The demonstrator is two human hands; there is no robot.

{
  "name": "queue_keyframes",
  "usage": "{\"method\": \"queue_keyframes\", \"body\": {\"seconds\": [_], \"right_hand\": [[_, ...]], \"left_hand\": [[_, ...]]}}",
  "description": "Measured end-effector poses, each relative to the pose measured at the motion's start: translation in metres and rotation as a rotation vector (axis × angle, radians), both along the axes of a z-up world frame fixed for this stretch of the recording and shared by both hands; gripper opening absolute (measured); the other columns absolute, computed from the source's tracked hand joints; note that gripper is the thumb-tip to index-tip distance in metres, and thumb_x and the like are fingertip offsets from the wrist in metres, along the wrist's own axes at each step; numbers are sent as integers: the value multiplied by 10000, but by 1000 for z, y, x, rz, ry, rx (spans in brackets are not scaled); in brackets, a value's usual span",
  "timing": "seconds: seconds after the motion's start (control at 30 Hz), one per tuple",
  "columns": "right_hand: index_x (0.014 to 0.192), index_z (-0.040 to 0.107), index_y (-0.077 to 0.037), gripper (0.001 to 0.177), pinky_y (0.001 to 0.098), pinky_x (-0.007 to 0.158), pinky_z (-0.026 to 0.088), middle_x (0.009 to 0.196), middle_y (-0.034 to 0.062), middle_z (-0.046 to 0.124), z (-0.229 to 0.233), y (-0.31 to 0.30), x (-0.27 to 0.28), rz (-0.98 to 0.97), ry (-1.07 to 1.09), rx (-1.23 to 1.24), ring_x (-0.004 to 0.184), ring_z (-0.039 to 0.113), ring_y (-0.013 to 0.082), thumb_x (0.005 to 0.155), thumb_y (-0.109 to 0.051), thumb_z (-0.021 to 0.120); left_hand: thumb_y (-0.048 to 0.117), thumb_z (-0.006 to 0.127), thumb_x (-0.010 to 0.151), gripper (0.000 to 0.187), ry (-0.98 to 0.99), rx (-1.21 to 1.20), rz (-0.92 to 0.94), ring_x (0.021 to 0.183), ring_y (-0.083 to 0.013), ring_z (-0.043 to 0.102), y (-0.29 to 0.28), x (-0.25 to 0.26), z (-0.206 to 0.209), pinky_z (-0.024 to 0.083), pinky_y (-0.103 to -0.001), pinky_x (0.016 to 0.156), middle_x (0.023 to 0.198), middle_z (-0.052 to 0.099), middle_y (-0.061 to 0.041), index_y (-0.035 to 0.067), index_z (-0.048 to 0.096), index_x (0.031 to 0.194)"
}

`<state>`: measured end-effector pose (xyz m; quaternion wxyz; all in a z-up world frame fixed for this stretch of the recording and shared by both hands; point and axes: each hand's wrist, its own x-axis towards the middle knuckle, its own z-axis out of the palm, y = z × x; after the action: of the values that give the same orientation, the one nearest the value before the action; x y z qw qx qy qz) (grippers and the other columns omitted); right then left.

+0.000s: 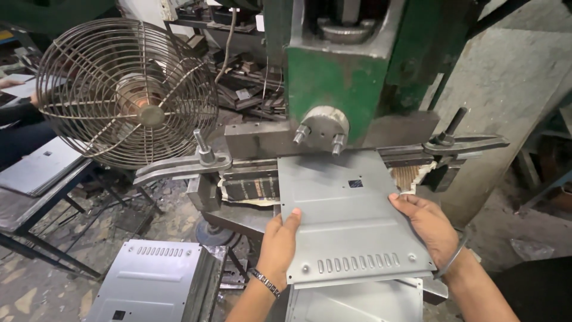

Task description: Bending the edges of metal plates using a industrial press brake machine.

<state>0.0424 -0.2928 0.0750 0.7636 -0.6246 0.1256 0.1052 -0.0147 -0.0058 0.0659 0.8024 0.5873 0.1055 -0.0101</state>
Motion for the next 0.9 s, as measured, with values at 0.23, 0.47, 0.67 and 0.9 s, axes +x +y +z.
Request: {"method": "queue_keyframes", "body": {"seconds": [0.23, 0.47, 0.67, 0.9], "right_hand": [[1066, 716, -19, 264, 261, 722, 527, 928, 25, 736, -49, 6, -7, -69, -119, -37, 798, 652, 92, 972, -254, 641], [1094, 690, 21, 273, 250, 737, 506, 958, 33, 718, -52, -11, -6, 60, -212, -35, 833, 628, 96, 1008, -234, 645], [1080, 722, 29, 288, 286, 740, 526, 943, 123, 753, -61, -54, -55, 91, -198, -431, 839, 656, 131, 958, -228, 678], [1178, 649, 85, 441, 402, 758, 529, 1109, 234, 734, -128, -139, -81, -481, -17, -335, 966, 703, 296, 1131, -339, 538]], "left_hand": [[317, 584, 993, 436, -188, 178, 3, 1122, -137, 644, 6, -3, -55, 475, -278, 983, 1218, 724, -70, 8, 626, 1297], [209, 673, 923, 450, -61, 18, -96, 1152, -168, 646, 11, -13, -21, 489, -310, 993, 1252, 726, -94, 21, 610, 1327], [280, 640, 973, 375, 165, 473, -566, 914, -202, 752, 82, -16, -23, 593, -353, 817, 1115, 758, -75, 78, 630, 1289], [351, 587, 1035, 469, -105, 1220, 583, 1146, -467, 616, 298, -57, -137, 474, -510, 939, 1259, 660, -288, -8, 621, 1335]]}}
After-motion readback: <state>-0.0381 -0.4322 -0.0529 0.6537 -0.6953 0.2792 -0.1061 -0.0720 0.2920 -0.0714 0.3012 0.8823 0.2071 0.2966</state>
